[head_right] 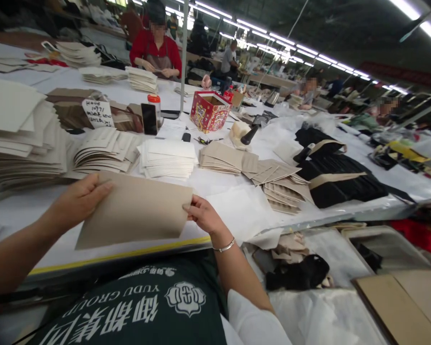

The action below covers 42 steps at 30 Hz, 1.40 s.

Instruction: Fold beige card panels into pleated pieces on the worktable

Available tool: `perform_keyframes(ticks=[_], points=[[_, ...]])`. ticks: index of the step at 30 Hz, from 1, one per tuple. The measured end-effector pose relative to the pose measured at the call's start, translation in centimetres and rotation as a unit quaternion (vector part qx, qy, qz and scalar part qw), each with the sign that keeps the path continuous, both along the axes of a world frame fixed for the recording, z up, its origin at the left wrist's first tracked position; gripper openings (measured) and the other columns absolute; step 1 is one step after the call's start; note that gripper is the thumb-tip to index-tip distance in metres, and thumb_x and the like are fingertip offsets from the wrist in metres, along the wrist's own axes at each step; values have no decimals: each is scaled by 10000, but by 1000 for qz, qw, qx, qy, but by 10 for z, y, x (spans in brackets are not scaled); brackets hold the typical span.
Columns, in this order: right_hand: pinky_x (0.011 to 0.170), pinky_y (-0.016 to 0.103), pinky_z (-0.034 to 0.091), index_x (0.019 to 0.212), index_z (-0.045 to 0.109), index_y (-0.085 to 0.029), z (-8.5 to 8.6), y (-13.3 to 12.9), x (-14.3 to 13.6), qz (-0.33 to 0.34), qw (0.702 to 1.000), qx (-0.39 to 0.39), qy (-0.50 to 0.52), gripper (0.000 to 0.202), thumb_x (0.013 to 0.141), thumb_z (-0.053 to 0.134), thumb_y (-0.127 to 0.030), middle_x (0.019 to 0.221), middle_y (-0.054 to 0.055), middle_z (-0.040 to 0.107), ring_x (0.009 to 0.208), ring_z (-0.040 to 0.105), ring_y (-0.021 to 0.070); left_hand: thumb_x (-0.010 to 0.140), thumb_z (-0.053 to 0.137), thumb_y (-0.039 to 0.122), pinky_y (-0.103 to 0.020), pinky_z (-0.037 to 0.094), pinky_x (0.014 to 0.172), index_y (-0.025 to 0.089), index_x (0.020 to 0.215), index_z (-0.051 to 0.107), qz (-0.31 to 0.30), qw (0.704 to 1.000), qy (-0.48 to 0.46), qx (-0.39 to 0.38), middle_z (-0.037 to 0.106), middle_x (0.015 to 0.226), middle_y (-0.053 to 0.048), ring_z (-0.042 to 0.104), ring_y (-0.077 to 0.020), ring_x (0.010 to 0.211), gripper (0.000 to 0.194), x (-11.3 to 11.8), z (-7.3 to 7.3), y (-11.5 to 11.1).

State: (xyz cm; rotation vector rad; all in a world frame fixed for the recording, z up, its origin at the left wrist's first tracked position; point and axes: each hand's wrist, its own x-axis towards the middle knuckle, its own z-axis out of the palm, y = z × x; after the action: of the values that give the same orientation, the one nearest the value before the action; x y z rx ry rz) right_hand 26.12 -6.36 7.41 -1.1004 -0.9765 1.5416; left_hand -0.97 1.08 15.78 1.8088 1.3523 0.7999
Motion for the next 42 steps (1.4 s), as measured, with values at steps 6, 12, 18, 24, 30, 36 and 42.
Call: perform_keyframes(ticks=[6,12,18,24,30,36,42], points=[[427,204,370,809,457,-222,-28,2,-30,-59,987,-96,-112,296,733,586,-476,526,-79,477,453,452,96,516,803,325,-314,554,580,188,1036,576,55,856,-318,-405,716,776,-57,677,-232,642,584,-13,-77,-37],[620,269,483,1001,528,-205,-27,5,-42,-3,999,-50,-10,466,626,709,-415,825,14,650,704,600,161,580,739,444,-400,493,907,179,944,682,63,945,-221,-234,721,975,-79,635,-288,981,454,-23,-93,-42],[566,235,455,768,596,-149,-36,10,-29,44,982,-95,-159,265,705,649,-400,682,16,611,633,553,129,715,587,452,-444,368,1034,205,1076,658,51,996,-57,-42,658,1162,-56,553,-288,1126,443,-27,-78,-23],[491,214,441,854,580,-166,-35,15,-32,83,948,-70,-298,146,837,495,-284,691,4,597,579,530,115,627,715,349,-344,551,752,203,1189,528,28,927,-228,-295,711,984,-61,674,-222,836,609,-24,-79,-17],[545,209,433,878,580,-141,-31,13,-35,180,944,-33,-274,148,733,585,-168,708,-15,589,595,535,106,618,708,446,-337,531,749,169,1014,617,47,967,-57,-242,721,924,-55,658,-251,841,492,-39,-91,-23],[563,199,343,729,573,-140,-37,24,-28,189,872,8,-451,66,702,631,-156,644,-41,536,618,486,96,759,533,502,-303,495,705,176,1001,608,13,980,182,-75,714,882,-45,649,-255,814,413,-34,-92,-20],[590,207,357,778,593,-141,-39,35,-26,185,871,1,-455,70,720,627,-160,670,-32,579,642,526,108,765,527,490,-272,495,695,161,1004,600,43,983,165,-74,714,911,-44,651,-246,852,413,-25,-95,-12]])
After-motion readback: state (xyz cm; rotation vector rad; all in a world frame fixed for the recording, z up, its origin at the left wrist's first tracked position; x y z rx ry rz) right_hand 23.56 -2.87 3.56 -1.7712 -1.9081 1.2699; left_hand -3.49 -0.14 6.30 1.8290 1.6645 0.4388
